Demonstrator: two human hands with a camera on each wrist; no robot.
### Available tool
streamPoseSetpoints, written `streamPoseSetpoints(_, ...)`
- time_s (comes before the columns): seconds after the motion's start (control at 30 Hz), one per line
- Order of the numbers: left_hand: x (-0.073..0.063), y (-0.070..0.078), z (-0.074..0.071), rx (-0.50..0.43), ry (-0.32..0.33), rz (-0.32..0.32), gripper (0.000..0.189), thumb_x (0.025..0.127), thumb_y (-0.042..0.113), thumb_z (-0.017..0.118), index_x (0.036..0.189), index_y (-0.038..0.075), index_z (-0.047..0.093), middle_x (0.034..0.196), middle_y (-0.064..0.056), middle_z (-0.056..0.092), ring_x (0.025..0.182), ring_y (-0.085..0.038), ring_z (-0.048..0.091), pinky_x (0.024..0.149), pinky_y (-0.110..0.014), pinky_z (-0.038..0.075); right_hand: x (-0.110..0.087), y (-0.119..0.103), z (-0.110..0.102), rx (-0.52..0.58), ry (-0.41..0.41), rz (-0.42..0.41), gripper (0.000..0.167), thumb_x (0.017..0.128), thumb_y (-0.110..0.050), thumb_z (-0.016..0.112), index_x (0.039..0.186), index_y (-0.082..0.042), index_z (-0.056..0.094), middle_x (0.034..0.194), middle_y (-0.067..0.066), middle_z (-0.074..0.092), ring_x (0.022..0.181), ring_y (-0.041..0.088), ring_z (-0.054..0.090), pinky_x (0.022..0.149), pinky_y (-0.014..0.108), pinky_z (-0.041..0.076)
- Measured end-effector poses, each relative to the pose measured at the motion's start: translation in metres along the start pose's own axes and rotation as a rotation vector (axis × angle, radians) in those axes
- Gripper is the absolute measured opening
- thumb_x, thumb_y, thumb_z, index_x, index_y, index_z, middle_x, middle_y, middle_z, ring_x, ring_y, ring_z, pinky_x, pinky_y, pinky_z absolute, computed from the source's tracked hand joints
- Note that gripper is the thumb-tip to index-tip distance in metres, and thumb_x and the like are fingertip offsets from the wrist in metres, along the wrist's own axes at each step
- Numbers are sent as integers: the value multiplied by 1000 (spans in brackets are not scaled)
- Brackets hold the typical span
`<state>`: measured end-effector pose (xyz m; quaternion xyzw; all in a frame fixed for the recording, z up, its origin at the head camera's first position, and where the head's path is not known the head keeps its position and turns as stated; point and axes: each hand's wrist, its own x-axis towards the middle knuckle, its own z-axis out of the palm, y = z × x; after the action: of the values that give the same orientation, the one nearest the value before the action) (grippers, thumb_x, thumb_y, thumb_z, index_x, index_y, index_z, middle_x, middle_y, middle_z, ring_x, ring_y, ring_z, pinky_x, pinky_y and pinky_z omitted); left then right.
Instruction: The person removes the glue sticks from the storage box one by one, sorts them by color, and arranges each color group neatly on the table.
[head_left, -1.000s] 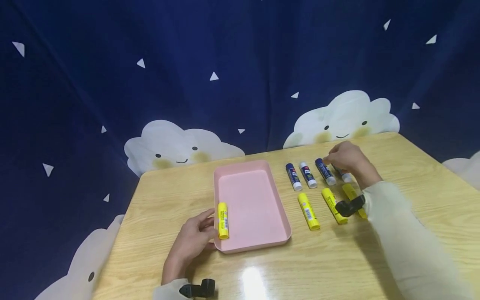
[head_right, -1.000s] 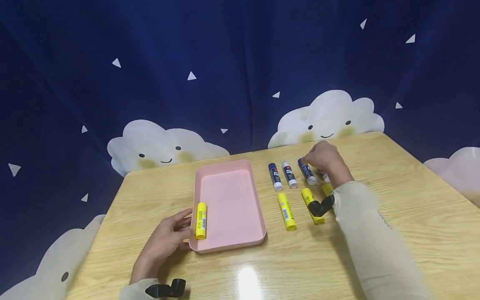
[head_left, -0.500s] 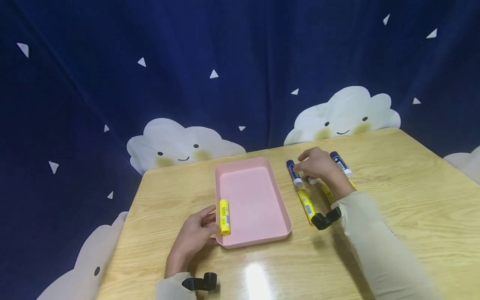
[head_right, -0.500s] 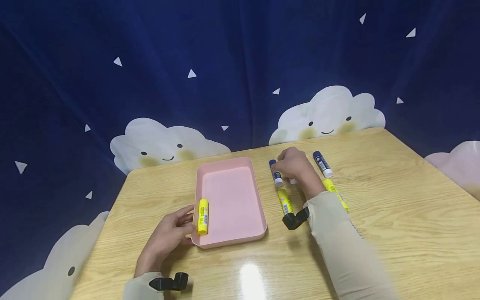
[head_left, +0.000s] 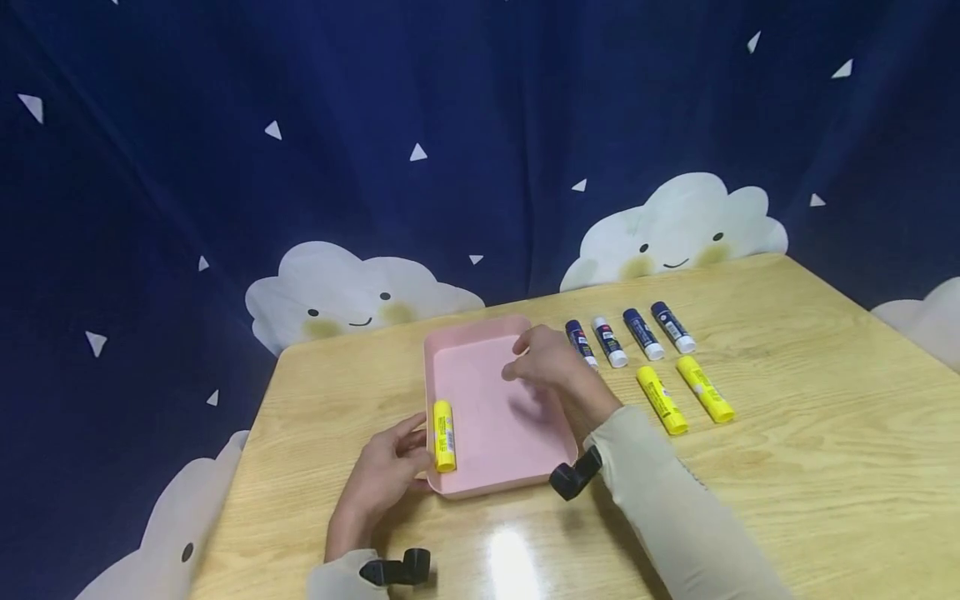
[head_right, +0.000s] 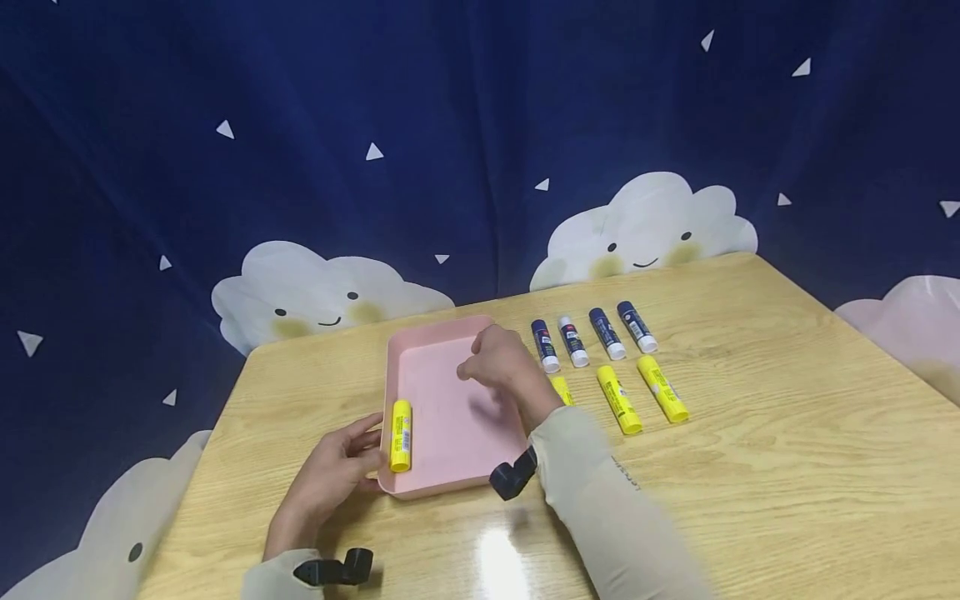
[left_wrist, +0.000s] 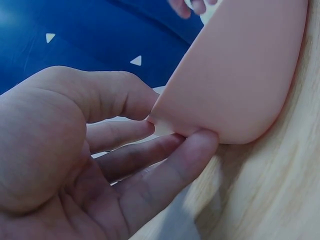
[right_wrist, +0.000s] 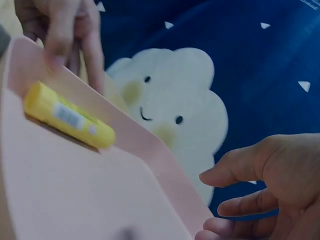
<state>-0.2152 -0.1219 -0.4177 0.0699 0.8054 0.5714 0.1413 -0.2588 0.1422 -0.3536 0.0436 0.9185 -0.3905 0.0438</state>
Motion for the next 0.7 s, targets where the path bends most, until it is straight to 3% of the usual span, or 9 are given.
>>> streamPoseSetpoints(0.33,0,-2,1,-38,-5,25,66,83,-4,61,147,1,47,131,-24,59,103,-28,66,68,-39,62,-5,-24,48,-14,-84,34,46,78,-22,82,115,1,67,94,7,65,73,19,63,66,31,54)
streamPoseSetpoints(0.7,-2,1,-1,-66,-22,36,67,84,-5,60,148,0,45,134,-26,57,106,-29,65,70,-40,62,-4,-37,78,-48,-150,40,48,75,-20,81,114,3,63,89,8,60,78,23,58,68,33,51)
